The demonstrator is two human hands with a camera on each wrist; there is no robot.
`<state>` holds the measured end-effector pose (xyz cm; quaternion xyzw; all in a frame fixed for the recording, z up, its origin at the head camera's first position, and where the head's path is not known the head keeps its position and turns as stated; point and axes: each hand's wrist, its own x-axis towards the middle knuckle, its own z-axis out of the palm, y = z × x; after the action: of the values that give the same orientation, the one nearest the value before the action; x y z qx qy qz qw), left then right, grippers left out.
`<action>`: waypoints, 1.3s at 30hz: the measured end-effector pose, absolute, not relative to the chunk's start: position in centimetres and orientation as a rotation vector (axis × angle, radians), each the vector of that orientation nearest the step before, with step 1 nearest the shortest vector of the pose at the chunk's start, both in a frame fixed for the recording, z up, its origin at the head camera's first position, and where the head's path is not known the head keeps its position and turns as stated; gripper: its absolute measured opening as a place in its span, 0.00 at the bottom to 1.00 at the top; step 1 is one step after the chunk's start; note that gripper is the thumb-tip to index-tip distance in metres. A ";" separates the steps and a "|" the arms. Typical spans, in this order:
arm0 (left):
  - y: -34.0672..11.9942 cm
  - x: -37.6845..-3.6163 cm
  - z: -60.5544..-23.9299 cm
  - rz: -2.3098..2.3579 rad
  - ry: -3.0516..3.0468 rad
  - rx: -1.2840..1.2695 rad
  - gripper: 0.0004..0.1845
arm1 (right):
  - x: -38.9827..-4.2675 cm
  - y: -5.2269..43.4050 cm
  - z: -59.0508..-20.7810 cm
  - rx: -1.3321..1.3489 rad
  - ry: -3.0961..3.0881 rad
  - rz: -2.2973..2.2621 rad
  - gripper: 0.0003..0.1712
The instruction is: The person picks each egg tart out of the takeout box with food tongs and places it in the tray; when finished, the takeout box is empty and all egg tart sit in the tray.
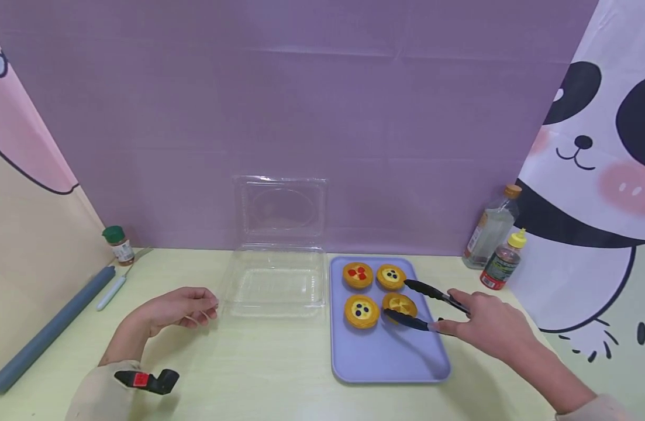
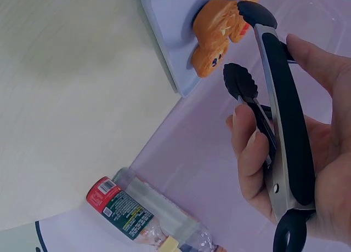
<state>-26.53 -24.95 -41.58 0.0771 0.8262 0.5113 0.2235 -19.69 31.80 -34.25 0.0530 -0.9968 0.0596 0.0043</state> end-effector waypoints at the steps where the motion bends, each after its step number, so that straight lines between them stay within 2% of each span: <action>1: -24.9 -26.5 -41.6 1.413 2.280 0.207 0.17 | -19.6 31.9 -34.2 0.162 -3.116 0.196 0.55; 19: -24.8 -26.5 -41.5 1.404 2.295 0.205 0.18 | -19.0 35.3 -33.8 0.013 -3.070 0.426 0.54; 39: -25.0 -26.5 -41.7 1.410 2.277 0.193 0.17 | -19.8 42.7 -39.8 -0.126 -3.171 0.394 0.59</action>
<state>-26.53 -24.95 -41.69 0.0698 0.8260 0.5115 0.2263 -19.80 42.65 -39.75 -0.0394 -0.9912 0.1231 -0.0279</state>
